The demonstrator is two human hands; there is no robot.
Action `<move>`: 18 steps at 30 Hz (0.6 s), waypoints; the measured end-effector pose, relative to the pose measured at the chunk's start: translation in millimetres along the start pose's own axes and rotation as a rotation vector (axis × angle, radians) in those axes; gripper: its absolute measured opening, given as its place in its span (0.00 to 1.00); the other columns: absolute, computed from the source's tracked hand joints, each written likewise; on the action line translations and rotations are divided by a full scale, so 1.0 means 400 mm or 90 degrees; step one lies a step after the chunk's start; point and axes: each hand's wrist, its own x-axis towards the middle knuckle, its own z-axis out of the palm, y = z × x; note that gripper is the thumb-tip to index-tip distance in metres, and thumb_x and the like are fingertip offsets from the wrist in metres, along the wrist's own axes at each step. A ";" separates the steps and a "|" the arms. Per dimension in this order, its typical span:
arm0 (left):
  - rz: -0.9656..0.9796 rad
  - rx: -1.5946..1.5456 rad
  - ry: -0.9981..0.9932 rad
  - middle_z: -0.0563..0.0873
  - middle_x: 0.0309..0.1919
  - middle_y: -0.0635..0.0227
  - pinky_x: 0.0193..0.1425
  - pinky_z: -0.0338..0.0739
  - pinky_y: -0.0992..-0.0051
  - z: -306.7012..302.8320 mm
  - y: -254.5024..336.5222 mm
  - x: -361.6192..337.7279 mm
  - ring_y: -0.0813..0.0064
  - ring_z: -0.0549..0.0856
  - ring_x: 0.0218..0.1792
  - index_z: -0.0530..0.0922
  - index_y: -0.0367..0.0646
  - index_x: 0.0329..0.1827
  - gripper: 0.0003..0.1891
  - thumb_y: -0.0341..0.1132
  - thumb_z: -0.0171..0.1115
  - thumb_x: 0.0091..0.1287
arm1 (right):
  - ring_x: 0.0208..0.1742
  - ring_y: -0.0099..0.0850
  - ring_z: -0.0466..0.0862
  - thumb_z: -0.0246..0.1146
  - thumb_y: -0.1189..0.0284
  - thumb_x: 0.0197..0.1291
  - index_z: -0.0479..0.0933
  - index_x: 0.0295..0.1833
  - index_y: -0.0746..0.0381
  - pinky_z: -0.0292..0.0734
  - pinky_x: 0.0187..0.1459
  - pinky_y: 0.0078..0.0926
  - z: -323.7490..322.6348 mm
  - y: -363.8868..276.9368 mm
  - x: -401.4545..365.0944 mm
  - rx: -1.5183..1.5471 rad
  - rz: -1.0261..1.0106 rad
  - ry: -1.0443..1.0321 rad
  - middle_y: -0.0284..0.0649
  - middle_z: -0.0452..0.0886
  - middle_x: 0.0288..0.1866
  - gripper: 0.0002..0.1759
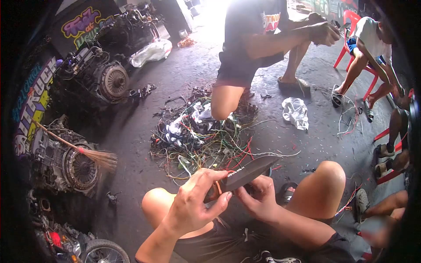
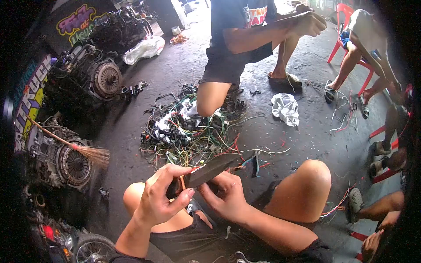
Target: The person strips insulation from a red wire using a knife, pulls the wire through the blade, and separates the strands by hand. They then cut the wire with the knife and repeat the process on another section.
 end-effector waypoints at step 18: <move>-0.251 -0.610 0.362 0.85 0.38 0.55 0.24 0.76 0.81 -0.067 -0.182 -0.064 0.83 0.80 0.23 0.74 0.40 0.55 0.11 0.35 0.54 0.74 | 0.33 0.15 0.76 0.59 0.78 0.70 0.81 0.50 0.68 0.71 0.35 0.15 -0.059 -0.065 0.017 0.052 0.079 0.029 0.32 0.84 0.36 0.08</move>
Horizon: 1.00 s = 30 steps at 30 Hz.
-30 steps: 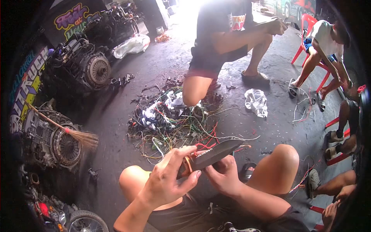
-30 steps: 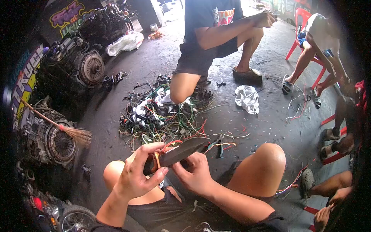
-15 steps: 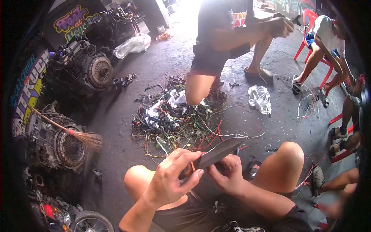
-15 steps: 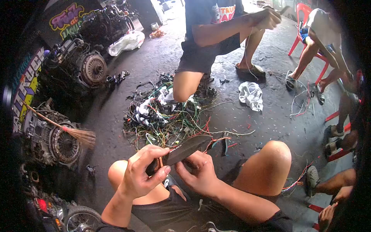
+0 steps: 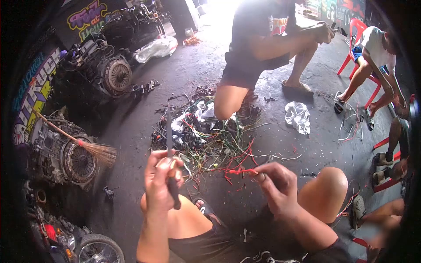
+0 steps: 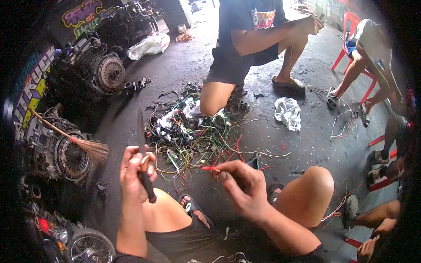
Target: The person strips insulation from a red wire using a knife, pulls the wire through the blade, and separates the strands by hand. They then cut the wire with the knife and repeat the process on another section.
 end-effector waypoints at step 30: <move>-0.133 0.399 -0.303 0.83 0.32 0.71 0.37 0.73 0.76 0.157 -0.017 -0.023 0.82 0.80 0.32 0.82 0.38 0.41 0.05 0.30 0.66 0.67 | 0.27 0.15 0.71 0.67 0.70 0.65 0.77 0.34 0.68 0.67 0.28 0.20 -0.010 -0.024 0.051 -0.144 0.155 -0.183 0.29 0.74 0.25 0.12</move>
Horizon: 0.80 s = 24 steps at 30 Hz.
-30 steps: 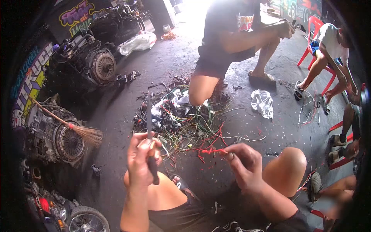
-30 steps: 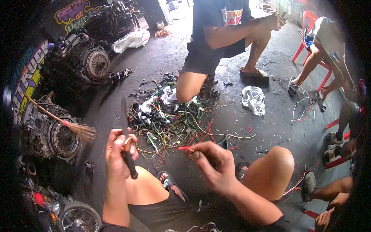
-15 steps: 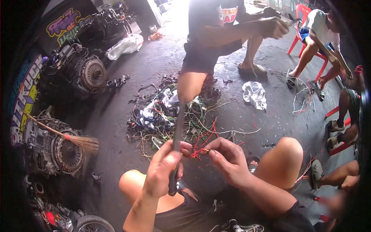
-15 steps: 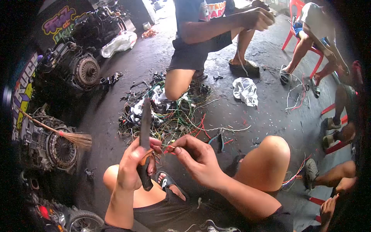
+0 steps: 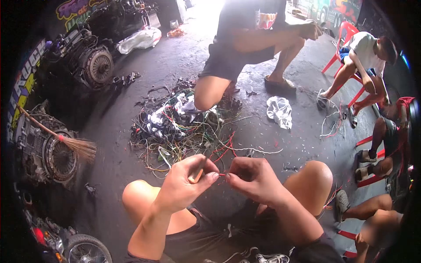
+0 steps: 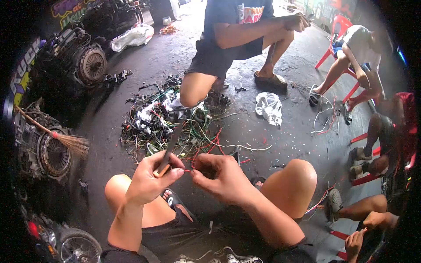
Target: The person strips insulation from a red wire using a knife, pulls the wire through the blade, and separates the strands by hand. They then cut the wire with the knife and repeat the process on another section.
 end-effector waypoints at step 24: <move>0.049 -0.166 -0.044 0.83 0.36 0.74 0.40 0.70 0.82 -0.023 -0.019 -0.041 0.88 0.76 0.36 0.83 0.34 0.49 0.09 0.23 0.63 0.68 | 0.36 0.46 0.85 0.67 0.77 0.61 0.80 0.40 0.66 0.78 0.37 0.37 -0.037 -0.002 0.025 -0.174 -0.223 0.039 0.48 0.83 0.34 0.05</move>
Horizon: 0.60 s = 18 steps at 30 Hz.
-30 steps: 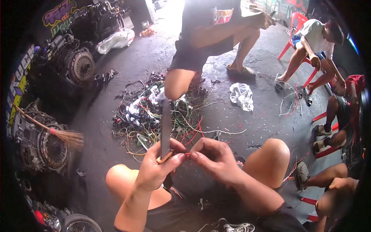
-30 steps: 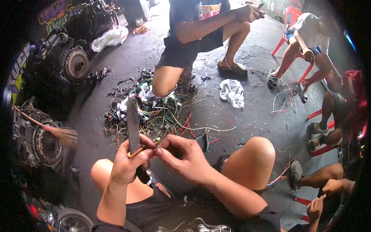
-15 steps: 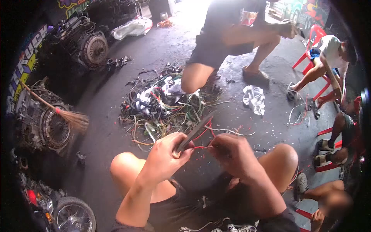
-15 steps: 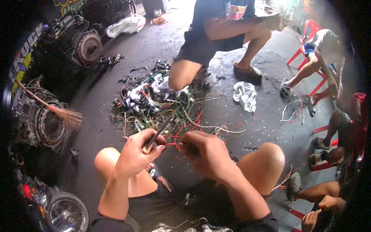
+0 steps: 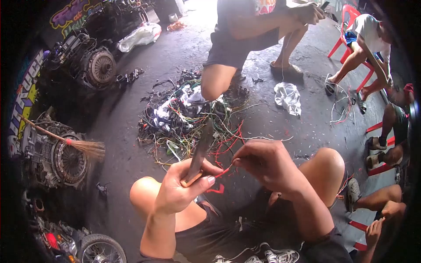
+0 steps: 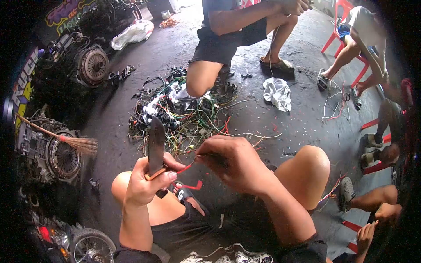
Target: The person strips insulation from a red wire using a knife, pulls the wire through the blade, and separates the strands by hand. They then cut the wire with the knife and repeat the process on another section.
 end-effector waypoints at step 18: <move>-0.072 -0.213 0.231 0.82 0.30 0.73 0.27 0.71 0.84 -0.028 -0.042 0.016 0.89 0.75 0.23 0.80 0.39 0.46 0.08 0.30 0.67 0.67 | 0.48 0.39 0.87 0.59 0.66 0.69 0.79 0.46 0.71 0.81 0.45 0.38 -0.065 0.000 -0.008 0.433 0.178 0.000 0.46 0.82 0.42 0.16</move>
